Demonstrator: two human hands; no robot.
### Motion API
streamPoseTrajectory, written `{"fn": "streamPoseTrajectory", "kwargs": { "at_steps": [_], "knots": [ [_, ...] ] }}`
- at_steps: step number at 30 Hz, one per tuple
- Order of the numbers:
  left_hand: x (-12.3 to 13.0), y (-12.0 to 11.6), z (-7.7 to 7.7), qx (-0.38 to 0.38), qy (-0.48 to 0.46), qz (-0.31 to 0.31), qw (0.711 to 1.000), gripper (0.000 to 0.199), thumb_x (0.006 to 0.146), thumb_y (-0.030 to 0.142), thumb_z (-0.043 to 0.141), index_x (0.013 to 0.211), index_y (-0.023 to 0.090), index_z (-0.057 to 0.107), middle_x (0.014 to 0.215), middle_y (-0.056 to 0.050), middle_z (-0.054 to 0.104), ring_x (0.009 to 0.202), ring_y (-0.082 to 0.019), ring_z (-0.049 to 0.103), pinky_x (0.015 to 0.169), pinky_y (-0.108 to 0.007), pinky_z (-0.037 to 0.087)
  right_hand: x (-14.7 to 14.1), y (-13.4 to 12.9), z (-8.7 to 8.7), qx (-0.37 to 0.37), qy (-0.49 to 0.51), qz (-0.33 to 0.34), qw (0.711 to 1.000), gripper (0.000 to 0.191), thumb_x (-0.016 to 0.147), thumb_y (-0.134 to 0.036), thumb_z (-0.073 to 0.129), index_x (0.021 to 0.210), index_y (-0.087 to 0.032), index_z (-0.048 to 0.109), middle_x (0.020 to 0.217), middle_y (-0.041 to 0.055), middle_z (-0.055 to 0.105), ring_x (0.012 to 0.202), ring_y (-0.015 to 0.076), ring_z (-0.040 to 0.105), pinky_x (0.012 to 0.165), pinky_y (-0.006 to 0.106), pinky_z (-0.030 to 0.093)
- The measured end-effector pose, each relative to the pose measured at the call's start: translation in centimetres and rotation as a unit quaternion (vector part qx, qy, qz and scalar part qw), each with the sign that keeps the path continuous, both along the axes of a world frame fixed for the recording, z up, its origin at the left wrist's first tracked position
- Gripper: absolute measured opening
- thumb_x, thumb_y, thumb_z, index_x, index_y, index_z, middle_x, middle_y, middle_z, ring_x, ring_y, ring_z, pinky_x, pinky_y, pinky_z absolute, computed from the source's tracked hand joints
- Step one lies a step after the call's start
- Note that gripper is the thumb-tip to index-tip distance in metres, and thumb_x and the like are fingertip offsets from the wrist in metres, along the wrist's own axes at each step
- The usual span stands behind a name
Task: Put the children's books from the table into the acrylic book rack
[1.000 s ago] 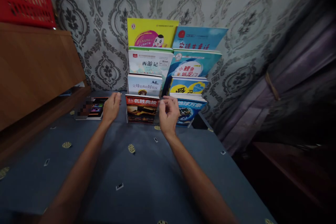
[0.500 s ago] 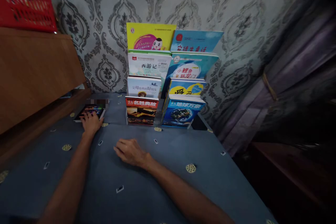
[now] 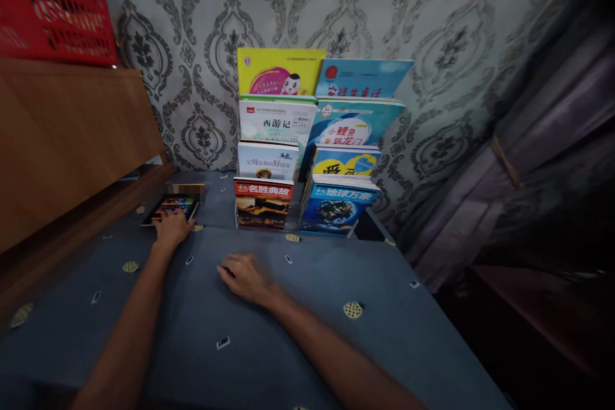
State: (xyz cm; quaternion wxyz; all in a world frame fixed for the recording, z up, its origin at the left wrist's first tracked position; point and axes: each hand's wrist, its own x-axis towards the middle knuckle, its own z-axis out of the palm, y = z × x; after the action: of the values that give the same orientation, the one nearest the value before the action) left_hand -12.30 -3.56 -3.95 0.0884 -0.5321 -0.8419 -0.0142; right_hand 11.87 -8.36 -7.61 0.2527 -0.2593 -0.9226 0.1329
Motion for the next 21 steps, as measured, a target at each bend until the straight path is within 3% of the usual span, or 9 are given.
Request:
{"fn": "streamPoseTrajectory", "kwargs": {
  "at_steps": [6, 10, 18, 21],
  "knots": [
    [1.6, -2.8, 2.2, -0.055, 0.029, -0.046, 0.997, 0.051, 0.101, 0.037, 0.03, 0.12, 0.002, 0.062, 0.116, -0.028, 0.068, 0.11, -0.038, 0.065, 0.088, -0.046, 0.05, -0.1, 0.3, -0.3, -0.019, 0.016, -0.002, 1.0, 0.025, 0.098, -0.024, 0.055, 0.075, -0.018, 0.064, 0.074, 0.0006, 0.064, 0.067, 0.0124, 0.056, 0.066, 0.024, 0.036],
    [3.0, -5.2, 4.0, -0.089, 0.042, -0.078, 0.992, 0.049, 0.103, 0.026, 0.022, 0.115, 0.003, 0.063, 0.107, -0.024, 0.071, 0.101, -0.032, 0.07, 0.079, -0.037, 0.05, -0.3, 0.4, -0.4, -0.047, 0.031, -0.007, 0.998, 0.026, 0.096, -0.023, 0.056, 0.072, -0.018, 0.063, 0.071, -0.0001, 0.063, 0.066, 0.0126, 0.055, 0.067, 0.024, 0.036],
    [6.3, -9.8, 5.0, -0.135, 0.045, -0.123, 0.982, 0.038, 0.097, 0.012, 0.032, 0.101, 0.01, 0.07, 0.099, -0.019, 0.074, 0.094, -0.03, 0.072, 0.073, -0.035, 0.048, -0.1, 0.4, 0.0, -0.11, 0.102, -0.021, 0.989, 0.021, 0.096, -0.02, 0.054, 0.077, -0.018, 0.063, 0.076, 0.0008, 0.065, 0.074, 0.0137, 0.059, 0.072, 0.024, 0.04],
    [8.4, -11.5, 5.4, -0.155, 0.035, -0.153, 0.975, 0.039, 0.098, 0.019, 0.034, 0.096, 0.012, 0.073, 0.1, -0.021, 0.074, 0.095, -0.033, 0.072, 0.076, -0.039, 0.049, 0.0, 0.6, 0.1, -0.138, 0.15, -0.031, 0.979, 0.017, 0.098, -0.022, 0.051, 0.089, -0.019, 0.065, 0.084, 0.0021, 0.068, 0.081, 0.0149, 0.062, 0.076, 0.025, 0.043]
  ]
}}
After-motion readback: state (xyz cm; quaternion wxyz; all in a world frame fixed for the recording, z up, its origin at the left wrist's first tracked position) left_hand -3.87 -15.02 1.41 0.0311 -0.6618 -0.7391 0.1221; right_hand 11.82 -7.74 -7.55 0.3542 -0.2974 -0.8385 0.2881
